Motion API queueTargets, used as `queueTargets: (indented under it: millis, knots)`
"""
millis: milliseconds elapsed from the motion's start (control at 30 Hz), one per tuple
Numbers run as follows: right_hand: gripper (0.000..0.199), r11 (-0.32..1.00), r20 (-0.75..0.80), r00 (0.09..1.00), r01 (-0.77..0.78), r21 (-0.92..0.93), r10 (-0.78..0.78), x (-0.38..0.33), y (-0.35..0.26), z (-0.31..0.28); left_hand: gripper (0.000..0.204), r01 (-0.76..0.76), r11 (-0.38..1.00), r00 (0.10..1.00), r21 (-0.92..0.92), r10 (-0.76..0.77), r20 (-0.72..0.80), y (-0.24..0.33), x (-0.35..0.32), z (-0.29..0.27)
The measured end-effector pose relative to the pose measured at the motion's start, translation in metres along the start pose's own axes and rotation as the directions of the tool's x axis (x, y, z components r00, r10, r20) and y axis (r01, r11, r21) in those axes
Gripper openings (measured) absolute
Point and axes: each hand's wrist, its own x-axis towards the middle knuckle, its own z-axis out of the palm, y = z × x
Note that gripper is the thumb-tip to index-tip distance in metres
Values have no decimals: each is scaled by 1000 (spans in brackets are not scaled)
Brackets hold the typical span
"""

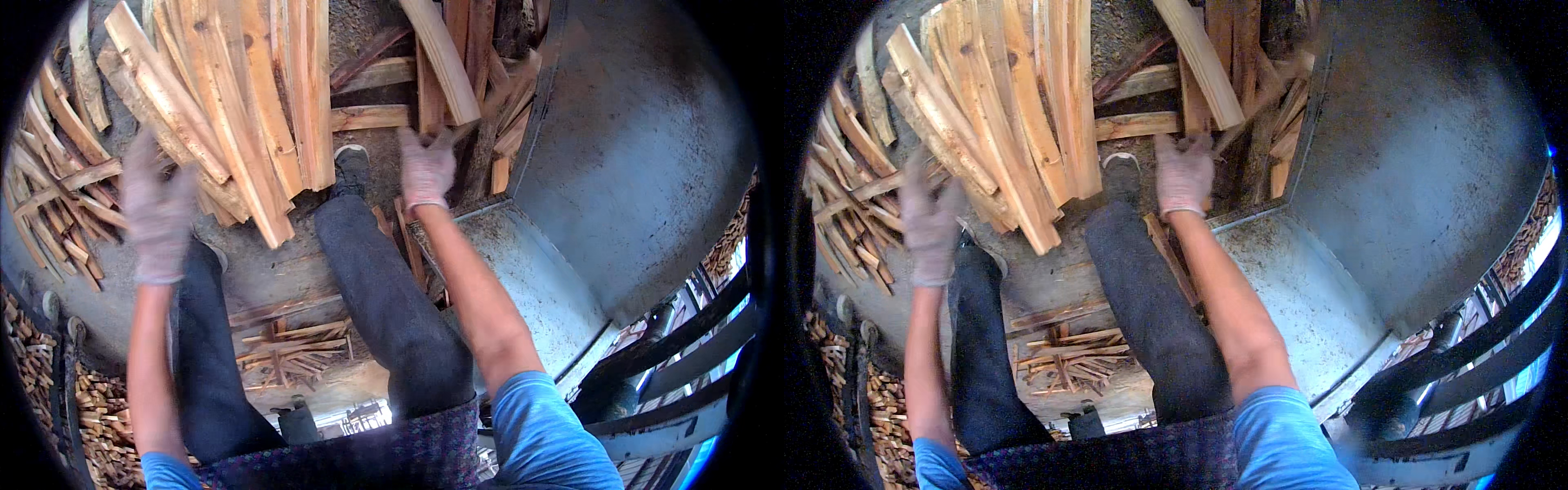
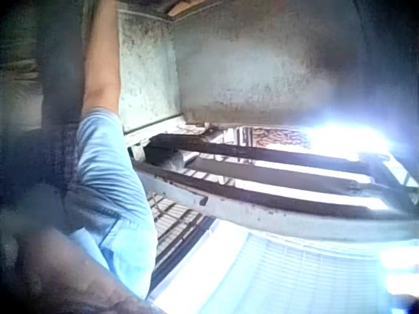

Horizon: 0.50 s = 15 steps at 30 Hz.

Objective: The person gathers loose wooden planks from the floor, aligns them into neat bundles, and stacks them onto a growing pile. The person repeats this process, moving between the floor and the stack to organize the wood.

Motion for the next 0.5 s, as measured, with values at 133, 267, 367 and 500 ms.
queueTargets:
  millis: [133,267,367,500]
  knots:
    - [44,932,34,976,215,-292,-214,47,-6,-34,61,-30,964,955,-264,105,279,106,10,98]
    - [75,967,-110,980,137,-213,-163,144,5,-53,73,492,769,748,-407,-135,649,162,19,171]
    - [91,962,-43,993,91,-258,-105,211,33,-57,68,574,732,640,-367,-122,759,167,33,218]
    - [101,760,347,899,418,-498,-267,315,64,-51,85,785,430,569,-445,-217,794,172,60,275]
